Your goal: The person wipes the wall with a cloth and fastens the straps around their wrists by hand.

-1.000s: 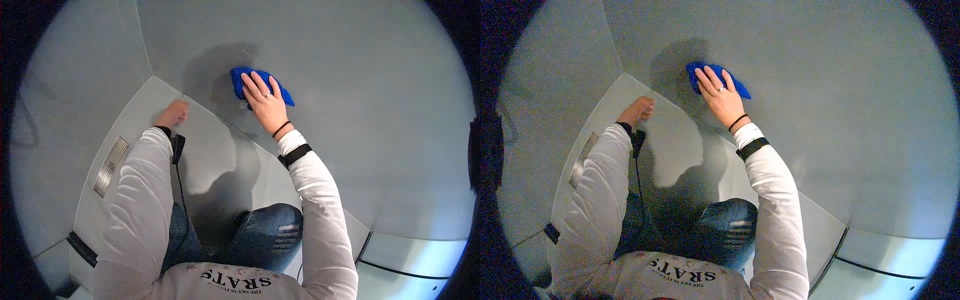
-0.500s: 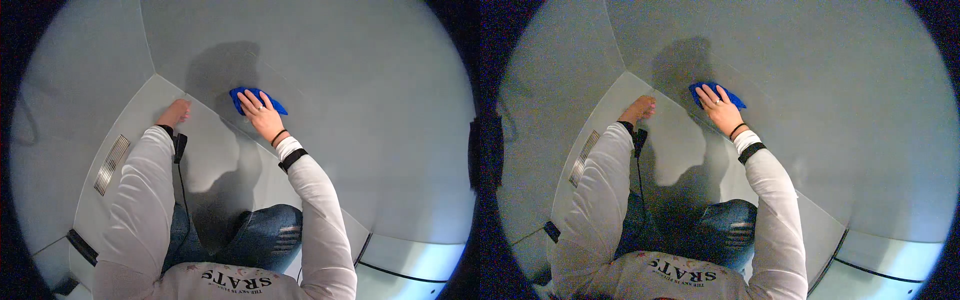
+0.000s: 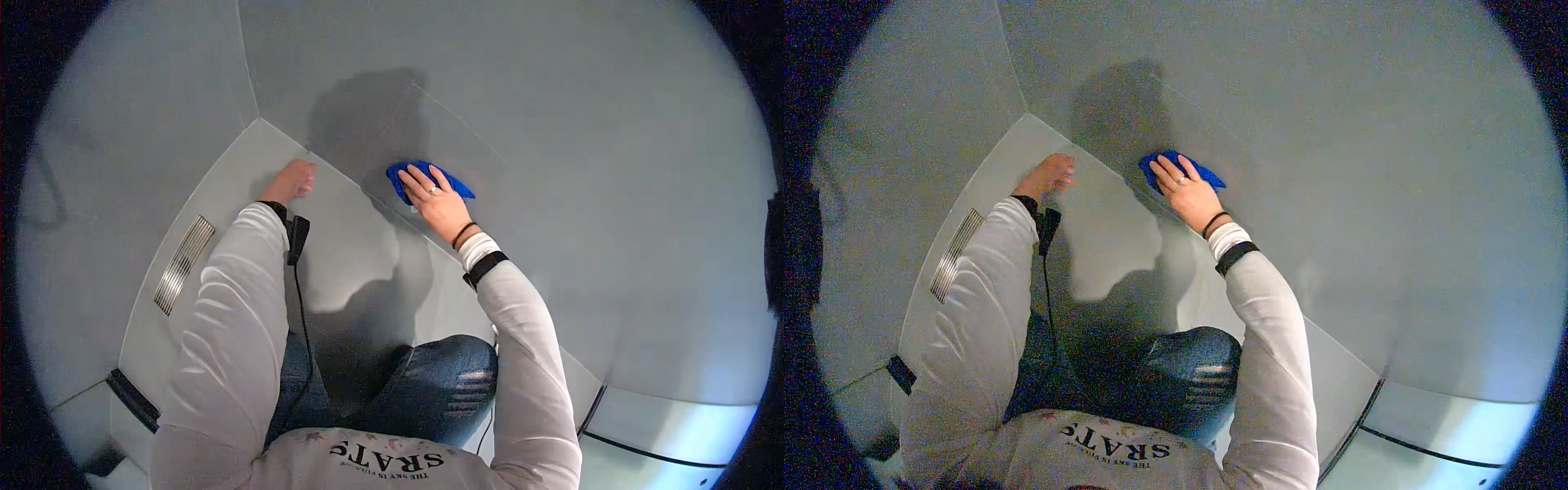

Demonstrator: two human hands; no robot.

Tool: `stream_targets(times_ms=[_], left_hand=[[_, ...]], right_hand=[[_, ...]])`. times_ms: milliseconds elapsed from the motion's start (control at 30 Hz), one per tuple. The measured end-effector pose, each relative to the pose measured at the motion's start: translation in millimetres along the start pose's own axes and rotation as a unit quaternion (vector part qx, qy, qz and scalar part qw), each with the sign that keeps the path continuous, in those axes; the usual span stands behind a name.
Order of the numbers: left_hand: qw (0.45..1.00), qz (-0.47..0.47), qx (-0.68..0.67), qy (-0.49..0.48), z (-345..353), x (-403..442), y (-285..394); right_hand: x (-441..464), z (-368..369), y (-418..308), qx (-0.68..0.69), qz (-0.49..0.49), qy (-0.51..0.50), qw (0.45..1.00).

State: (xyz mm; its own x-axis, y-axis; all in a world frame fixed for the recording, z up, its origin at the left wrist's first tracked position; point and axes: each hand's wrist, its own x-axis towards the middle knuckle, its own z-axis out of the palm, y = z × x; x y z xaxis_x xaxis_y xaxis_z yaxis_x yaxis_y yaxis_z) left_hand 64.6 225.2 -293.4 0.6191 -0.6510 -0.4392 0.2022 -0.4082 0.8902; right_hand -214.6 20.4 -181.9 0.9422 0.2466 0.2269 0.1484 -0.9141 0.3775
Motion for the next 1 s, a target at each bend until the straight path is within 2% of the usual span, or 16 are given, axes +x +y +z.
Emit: stream_targets(times_ms=[167,267,333,367,433,567,667,733,867,933,1000], left_hand=[[0.999,-0.031,0.036,0.021,-1,-13,11],[0.997,0.029,0.076,0.009,-2,-14,4],[0.996,-0.033,0.061,0.048,0,-2,-3],[0.996,-0.033,0.06,0.048,-1,6,-6],[0.991,-0.097,0.073,0.049,-4,21,-15],[0.994,-0.085,0.054,0.045,-8,30,-40],[0.99,-0.128,0.055,0.022,-7,34,-45],[0.978,-0.174,0.113,0.031,-1,36,-49],[0.981,-0.17,0.088,0.031,1,24,-57],[0.992,-0.121,0.046,0.005,-2,16,-63],[0.988,-0.142,0.065,0.001,0,20,-60]], right_hand=[[-1,-10,3,0.003,0.017,0.001,1.0],[1,-16,6,0.001,0.032,0.043,0.999],[2,-22,7,0.009,0.051,0.051,0.997],[4,-25,8,0.012,0.062,0.06,0.996],[8,-28,12,-0.018,0.076,0.111,0.991],[16,-41,15,-0.05,0.12,0.166,0.978],[26,-51,17,-0.074,0.153,0.229,0.959],[32,-59,18,-0.081,0.173,0.254,0.948],[42,-72,16,-0.092,0.189,0.298,0.931],[45,-75,15,-0.1,0.196,0.316,0.923],[47,-79,14,-0.104,0.203,0.319,0.92]])
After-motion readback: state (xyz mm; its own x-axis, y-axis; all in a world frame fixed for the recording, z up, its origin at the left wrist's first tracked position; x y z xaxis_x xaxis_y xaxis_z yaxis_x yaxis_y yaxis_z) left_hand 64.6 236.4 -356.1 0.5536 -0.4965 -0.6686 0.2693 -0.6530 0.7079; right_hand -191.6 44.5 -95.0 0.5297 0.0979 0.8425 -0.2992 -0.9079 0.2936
